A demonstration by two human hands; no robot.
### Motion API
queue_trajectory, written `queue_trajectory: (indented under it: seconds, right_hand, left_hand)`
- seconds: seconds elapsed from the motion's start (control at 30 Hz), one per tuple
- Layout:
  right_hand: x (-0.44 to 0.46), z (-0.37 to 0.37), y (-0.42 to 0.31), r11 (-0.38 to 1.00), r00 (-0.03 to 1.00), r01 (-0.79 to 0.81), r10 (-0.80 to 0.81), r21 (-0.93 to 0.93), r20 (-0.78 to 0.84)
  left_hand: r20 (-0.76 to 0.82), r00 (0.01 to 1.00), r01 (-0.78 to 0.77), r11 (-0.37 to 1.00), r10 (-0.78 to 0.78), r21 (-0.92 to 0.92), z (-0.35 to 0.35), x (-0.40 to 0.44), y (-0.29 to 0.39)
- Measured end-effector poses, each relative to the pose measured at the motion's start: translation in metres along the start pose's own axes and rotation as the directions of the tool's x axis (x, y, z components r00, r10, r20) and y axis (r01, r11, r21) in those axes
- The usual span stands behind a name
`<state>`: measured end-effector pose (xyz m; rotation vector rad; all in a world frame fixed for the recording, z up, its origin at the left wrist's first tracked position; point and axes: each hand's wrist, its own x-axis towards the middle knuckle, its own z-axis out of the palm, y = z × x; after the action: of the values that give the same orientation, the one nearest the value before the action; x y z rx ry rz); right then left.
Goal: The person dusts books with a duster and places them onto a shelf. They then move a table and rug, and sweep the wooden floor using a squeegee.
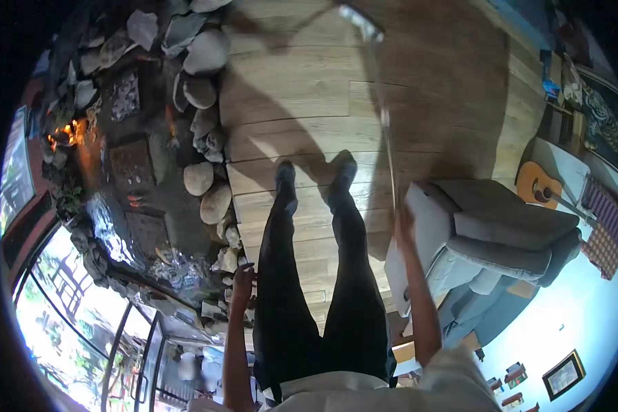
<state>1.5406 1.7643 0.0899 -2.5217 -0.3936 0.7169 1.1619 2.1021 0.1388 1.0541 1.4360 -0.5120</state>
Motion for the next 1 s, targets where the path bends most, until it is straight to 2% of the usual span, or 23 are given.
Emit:
queue_trajectory:
  seconds: [0.03, 0.1, 0.17, 0.23, 0.3, 0.33, 0.4, 0.43, 0.47, 0.53, 0.57, 0.6, 0.63, 0.67, 0.7, 0.73, 0.77, 0.8, 0.83, 0.9, 0.93, 0.97, 1.0]
  right_hand:
    - [0.057, 0.010, -0.044, 0.981, 0.989, -0.145, 0.143, 0.130, 0.030]
    - [0.164, 0.048, -0.099, 0.990, 0.995, -0.097, 0.096, 0.104, 0.013]
    - [0.260, 0.089, -0.145, 1.000, 1.000, -0.010, 0.010, -0.006, 0.000]
    - [0.335, 0.126, -0.177, 0.989, 0.999, 0.041, -0.039, -0.139, 0.019]
    - [0.383, 0.156, -0.188, 0.918, 0.987, 0.151, -0.121, -0.366, 0.103]
    - [0.401, 0.170, -0.180, 0.797, 0.960, 0.276, -0.202, -0.537, 0.195]
    - [0.419, 0.190, -0.147, 0.363, 0.835, 0.539, -0.347, -0.760, 0.427]
    - [0.413, 0.195, -0.123, 0.275, 0.795, 0.586, -0.374, -0.762, 0.477]
    - [0.408, 0.201, -0.095, 0.298, 0.780, 0.599, -0.427, -0.743, 0.458]
    - [0.275, 0.144, -0.098, 0.802, 0.920, 0.374, -0.256, -0.466, 0.297]
    - [0.205, 0.114, -0.100, 0.942, 0.964, 0.216, -0.164, -0.257, 0.208]
    - [0.168, 0.123, -0.042, 0.922, 0.949, 0.307, -0.277, -0.235, 0.150]
    - [0.099, 0.097, -0.040, 0.960, 0.962, 0.222, -0.187, -0.169, 0.201]
    - [0.041, 0.091, -0.002, 0.957, 0.950, 0.226, -0.176, -0.180, 0.257]
    - [-0.031, 0.074, 0.015, 0.867, 0.932, 0.361, -0.321, -0.344, 0.168]
    - [-0.100, 0.075, 0.062, 0.871, 0.883, 0.453, -0.467, -0.190, -0.035]
    - [-0.166, 0.040, 0.049, 0.963, 0.964, 0.129, -0.065, -0.238, 0.258]
    - [-0.227, 0.042, 0.091, 0.964, 0.959, 0.023, 0.053, -0.264, 0.278]
    - [-0.287, 0.044, 0.135, 0.951, 0.941, -0.080, 0.170, -0.297, 0.293]
    - [-0.399, 0.027, 0.162, 0.986, 0.959, -0.154, 0.134, 0.062, 0.251]
    - [-0.438, 0.015, 0.156, 0.923, 0.906, -0.353, 0.298, 0.150, 0.299]
    - [-0.468, 0.003, 0.141, 0.815, 0.823, -0.534, 0.438, 0.227, 0.362]
    - [-0.489, -0.002, 0.138, 0.787, 0.807, -0.562, 0.454, 0.255, 0.377]
  left_hand:
    - [0.026, 0.997, -0.069, 0.997, 0.068, 0.039, -0.008, -0.002, -0.004]
    - [0.042, 0.998, -0.058, 0.998, 0.057, 0.027, -0.023, 0.000, -0.014]
    - [-0.017, 0.999, -0.047, 0.991, 0.045, -0.129, -0.032, 0.002, -0.032]
    - [-0.023, 0.996, -0.084, 0.984, 0.082, -0.158, -0.041, -0.003, -0.047]
    - [-0.076, 0.997, -0.005, 0.973, -0.013, -0.232, -0.045, -0.010, -0.074]
    - [-0.082, 0.993, 0.058, 0.966, -0.081, -0.253, -0.045, -0.016, -0.081]
    - [-0.080, 0.997, -0.017, 0.960, -0.005, -0.280, -0.040, -0.015, -0.137]
    - [-0.061, 0.998, -0.040, 0.961, 0.024, -0.272, -0.038, -0.020, -0.164]
    - [-0.065, 0.997, -0.061, 0.958, 0.045, -0.280, -0.032, -0.024, -0.183]
    - [-0.034, 0.999, 0.015, 0.990, -0.020, -0.137, -0.022, -0.035, -0.217]
    - [-0.036, 0.999, -0.008, 0.991, 0.003, -0.133, -0.015, -0.037, -0.233]
    - [-0.047, 0.998, -0.049, 0.995, 0.045, -0.083, -0.007, -0.041, -0.249]
    - [-0.058, 0.994, -0.092, 0.995, 0.090, -0.032, 0.000, -0.042, -0.264]
    - [-0.057, 0.987, -0.148, 0.989, 0.147, -0.009, 0.008, -0.049, -0.268]
    - [-0.057, 0.987, -0.150, 0.989, 0.150, 0.000, 0.016, -0.058, -0.285]
    - [-0.072, 0.991, -0.111, 0.994, 0.112, 0.018, 0.023, -0.060, -0.299]
    - [-0.083, 0.994, -0.073, 0.997, 0.075, 0.037, 0.030, -0.061, -0.313]
    - [-0.048, 0.985, -0.160, 0.985, 0.163, 0.066, 0.035, -0.068, -0.329]
    - [-0.030, 0.986, -0.162, 0.983, 0.165, 0.082, 0.038, -0.067, -0.359]
    - [-0.039, 0.890, -0.432, 0.869, 0.454, 0.242, 0.041, -0.066, -0.432]
    - [-0.049, 0.911, -0.399, 0.906, 0.409, 0.139, 0.046, -0.077, -0.444]
    - [-0.036, 0.912, -0.400, 0.905, 0.408, 0.143, 0.050, -0.084, -0.459]
    - [0.000, 0.909, -0.413, 0.903, 0.416, 0.119, 0.052, -0.091, -0.475]
